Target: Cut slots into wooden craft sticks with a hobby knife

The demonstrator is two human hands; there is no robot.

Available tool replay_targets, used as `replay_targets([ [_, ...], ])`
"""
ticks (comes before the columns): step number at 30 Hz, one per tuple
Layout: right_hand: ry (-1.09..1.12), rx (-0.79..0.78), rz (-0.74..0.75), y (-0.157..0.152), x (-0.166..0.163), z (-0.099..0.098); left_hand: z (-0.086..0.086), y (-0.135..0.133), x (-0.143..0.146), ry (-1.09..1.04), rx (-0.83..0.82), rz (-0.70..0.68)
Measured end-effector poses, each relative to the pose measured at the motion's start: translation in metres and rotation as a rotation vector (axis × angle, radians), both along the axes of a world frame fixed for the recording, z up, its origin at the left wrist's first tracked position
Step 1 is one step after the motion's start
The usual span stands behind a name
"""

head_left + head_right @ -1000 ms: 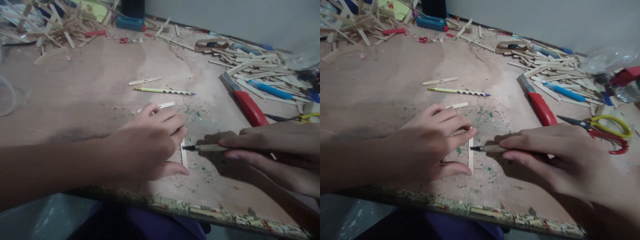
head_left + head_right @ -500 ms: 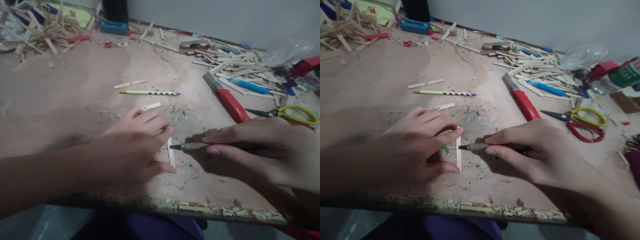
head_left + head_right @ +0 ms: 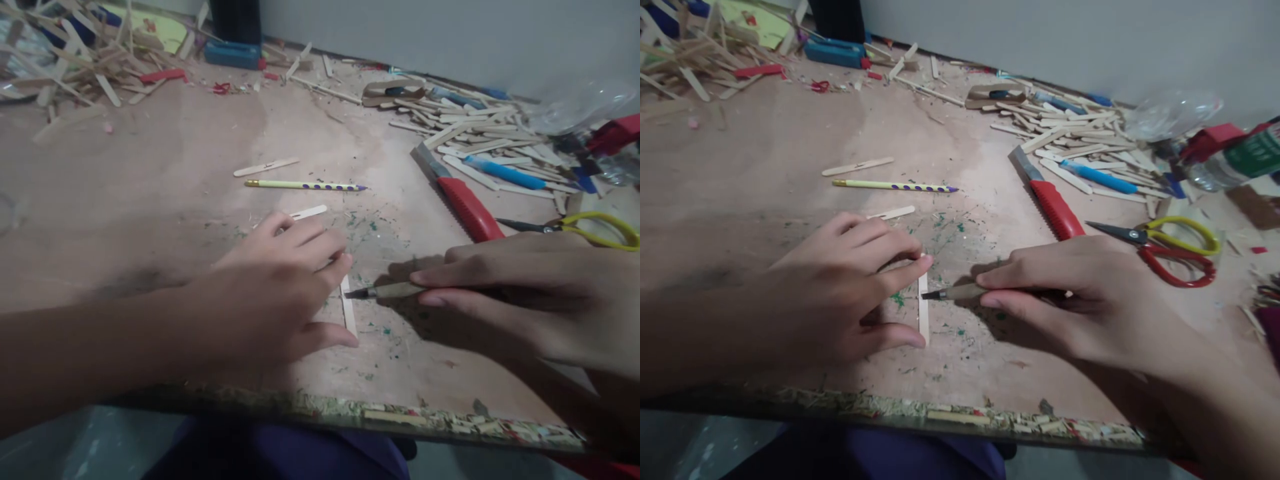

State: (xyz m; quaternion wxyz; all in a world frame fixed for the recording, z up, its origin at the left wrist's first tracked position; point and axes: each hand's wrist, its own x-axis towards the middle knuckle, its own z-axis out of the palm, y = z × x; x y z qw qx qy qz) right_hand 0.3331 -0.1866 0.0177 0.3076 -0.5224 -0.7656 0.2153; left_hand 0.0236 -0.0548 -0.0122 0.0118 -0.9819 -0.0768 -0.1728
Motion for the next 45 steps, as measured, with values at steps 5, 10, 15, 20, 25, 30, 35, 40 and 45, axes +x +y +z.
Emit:
replay_targets([
  [5,-0.049,0.028,-0.019,-0.004,0.005,-0.005,-0.005,-0.001,0.001,-0.021,0.012,0.024],
  [10,-0.031,0.009,0.020,-0.002,0.004,-0.002,0.001,-0.001,0.002,0.049,0.024,0.023],
  [15,-0.057,0.007,0.007,-0.007,-0.005,0.005,0.004,-0.002,0.003,0.065,0.017,0.033],
  [20,-0.080,0.021,-0.027,-0.010,-0.004,0.006,0.003,0.000,0.001,0.042,0.005,0.006],
  [25,-0.060,-0.037,-0.084,-0.007,0.001,0.001,0.004,0.001,-0.001,0.037,-0.050,-0.002],
  [30,-0.030,-0.088,-0.106,-0.004,-0.001,0.001,0.004,0.001,-0.002,0.038,-0.053,-0.015],
  [35,-0.023,-0.097,-0.093,0.001,-0.005,0.006,0.002,0.003,-0.004,0.001,-0.040,-0.041],
  [40,-0.038,-0.096,-0.113,0.002,-0.003,0.004,0.001,0.003,-0.003,-0.020,-0.021,-0.023],
  [45,-0.022,-0.113,-0.100,0.001,-0.005,0.006,0.002,0.003,-0.003,0.009,-0.039,-0.022],
])
